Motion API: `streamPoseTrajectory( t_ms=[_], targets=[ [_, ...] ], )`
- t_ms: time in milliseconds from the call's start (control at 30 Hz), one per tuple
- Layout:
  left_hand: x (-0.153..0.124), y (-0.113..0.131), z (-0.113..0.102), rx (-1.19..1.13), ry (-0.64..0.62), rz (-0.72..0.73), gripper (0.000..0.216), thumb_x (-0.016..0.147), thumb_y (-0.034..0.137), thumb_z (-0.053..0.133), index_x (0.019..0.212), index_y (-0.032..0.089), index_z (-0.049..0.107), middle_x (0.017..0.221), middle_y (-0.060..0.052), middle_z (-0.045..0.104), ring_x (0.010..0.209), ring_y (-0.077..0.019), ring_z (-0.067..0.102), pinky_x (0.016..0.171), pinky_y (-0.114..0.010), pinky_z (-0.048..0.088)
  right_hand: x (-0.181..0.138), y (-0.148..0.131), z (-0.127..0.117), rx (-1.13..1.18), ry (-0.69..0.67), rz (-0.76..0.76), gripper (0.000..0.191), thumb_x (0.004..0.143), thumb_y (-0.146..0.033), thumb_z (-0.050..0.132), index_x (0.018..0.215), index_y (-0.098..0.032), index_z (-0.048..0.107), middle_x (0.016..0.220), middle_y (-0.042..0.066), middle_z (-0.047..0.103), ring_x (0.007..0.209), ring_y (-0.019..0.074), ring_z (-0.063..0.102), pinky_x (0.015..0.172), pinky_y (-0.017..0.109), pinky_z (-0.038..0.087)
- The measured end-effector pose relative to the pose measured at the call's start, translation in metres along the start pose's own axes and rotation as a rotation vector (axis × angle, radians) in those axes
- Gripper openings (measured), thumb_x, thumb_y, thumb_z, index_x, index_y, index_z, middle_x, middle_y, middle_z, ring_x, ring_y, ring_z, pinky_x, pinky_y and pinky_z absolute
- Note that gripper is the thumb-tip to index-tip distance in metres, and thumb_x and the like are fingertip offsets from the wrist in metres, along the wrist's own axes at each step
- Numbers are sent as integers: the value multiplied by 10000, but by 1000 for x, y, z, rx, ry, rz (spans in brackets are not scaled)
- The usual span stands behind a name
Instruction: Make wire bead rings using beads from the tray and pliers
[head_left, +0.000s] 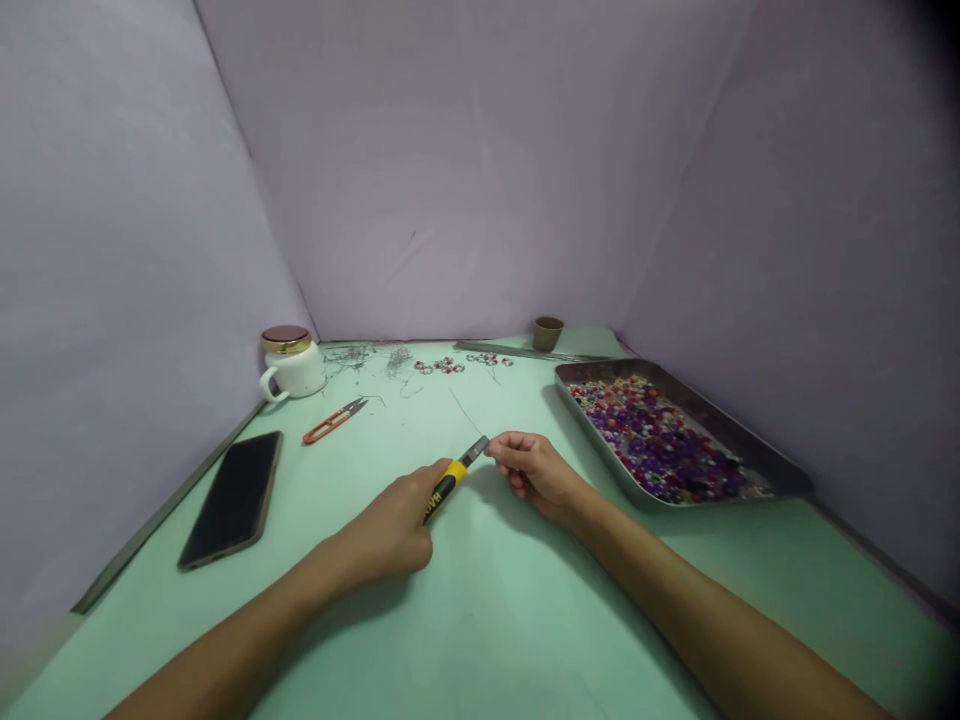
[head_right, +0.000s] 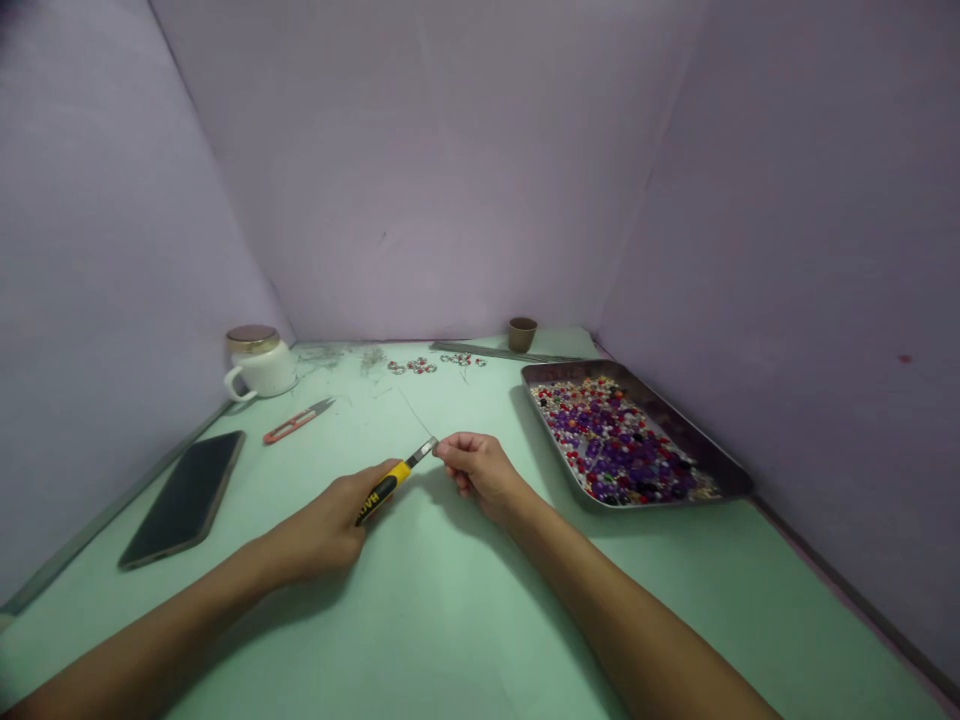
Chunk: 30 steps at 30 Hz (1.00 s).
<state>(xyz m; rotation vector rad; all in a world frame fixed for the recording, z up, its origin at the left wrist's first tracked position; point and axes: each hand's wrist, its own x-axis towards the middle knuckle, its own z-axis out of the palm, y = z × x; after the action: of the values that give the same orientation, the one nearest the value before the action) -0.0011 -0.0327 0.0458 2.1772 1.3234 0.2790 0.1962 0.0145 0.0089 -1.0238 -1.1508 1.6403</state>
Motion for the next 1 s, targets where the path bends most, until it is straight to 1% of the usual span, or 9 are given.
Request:
streamPoseTrajectory(
  t_ms=[67,133,267,433,533,667,833,933,1000],
  targets=[
    [-1,0,-9,-204,-76,-7,420,533,25,398,906,200,482,760,-8,528,695,-156,505,559,-238,385,0,1,-1,18,-41,-34,199,638,-318,649,676,-150,551,461,-65,464,322,20,319,319,161,234],
    [-2,0,-17,-396,-172,-36,376,517,35,392,848,186,484,721,3,522,640,-140,505,526,-234,389,-1,0,-2,30,-78,-52,206,641,-324,655,674,-150,549,467,-63,467,330,22,328,327,162,242],
    [-3,1,-25,-770,-352,-27,385,479,48,406,835,156,506,752,-16,539,607,-130,508,516,-254,413,-5,-7,-1,68,-141,-70,217,637,-334,664,643,-154,543,466,-56,472,341,27,336,339,168,244],
    [-1,0,-21,-1120,-424,-11,500,419,54,426,903,164,489,846,-35,530,670,-150,505,476,-243,417,-9,-12,-2,112,-168,-63,232,619,-344,677,623,-163,532,463,-58,468,344,28,330,338,170,226],
    [0,-1,-20,-1017,-399,-22,465,431,50,425,880,144,502,812,-39,541,648,-146,511,491,-249,413,-7,-9,-2,107,-154,-45,222,624,-332,672,631,-159,531,461,-58,472,336,25,329,332,166,223],
    [-1,0,-23,-695,-338,-49,384,477,45,398,831,145,508,697,-6,533,563,-123,503,508,-252,396,-4,-4,-1,97,-103,-23,224,608,-316,675,627,-156,519,444,-65,465,312,18,307,310,160,198],
    [-3,5,-21,-317,-156,3,398,513,27,389,862,187,495,737,4,524,666,-145,494,548,-237,384,-4,-3,2,76,-53,11,217,599,-310,668,638,-154,522,436,-70,454,309,16,293,304,157,194],
    [-3,4,-13,-63,-38,48,545,539,8,403,1039,217,463,850,-26,542,755,-176,503,619,-256,378,-4,-3,3,61,-13,58,204,596,-304,659,641,-155,528,433,-73,443,314,17,283,300,157,186],
    [-2,1,-6,116,3,9,689,564,13,423,1212,233,340,961,-67,525,780,-200,511,628,-275,376,-3,-3,4,54,14,82,191,592,-292,653,639,-154,530,434,-74,435,321,19,281,298,156,188]
  ],
)
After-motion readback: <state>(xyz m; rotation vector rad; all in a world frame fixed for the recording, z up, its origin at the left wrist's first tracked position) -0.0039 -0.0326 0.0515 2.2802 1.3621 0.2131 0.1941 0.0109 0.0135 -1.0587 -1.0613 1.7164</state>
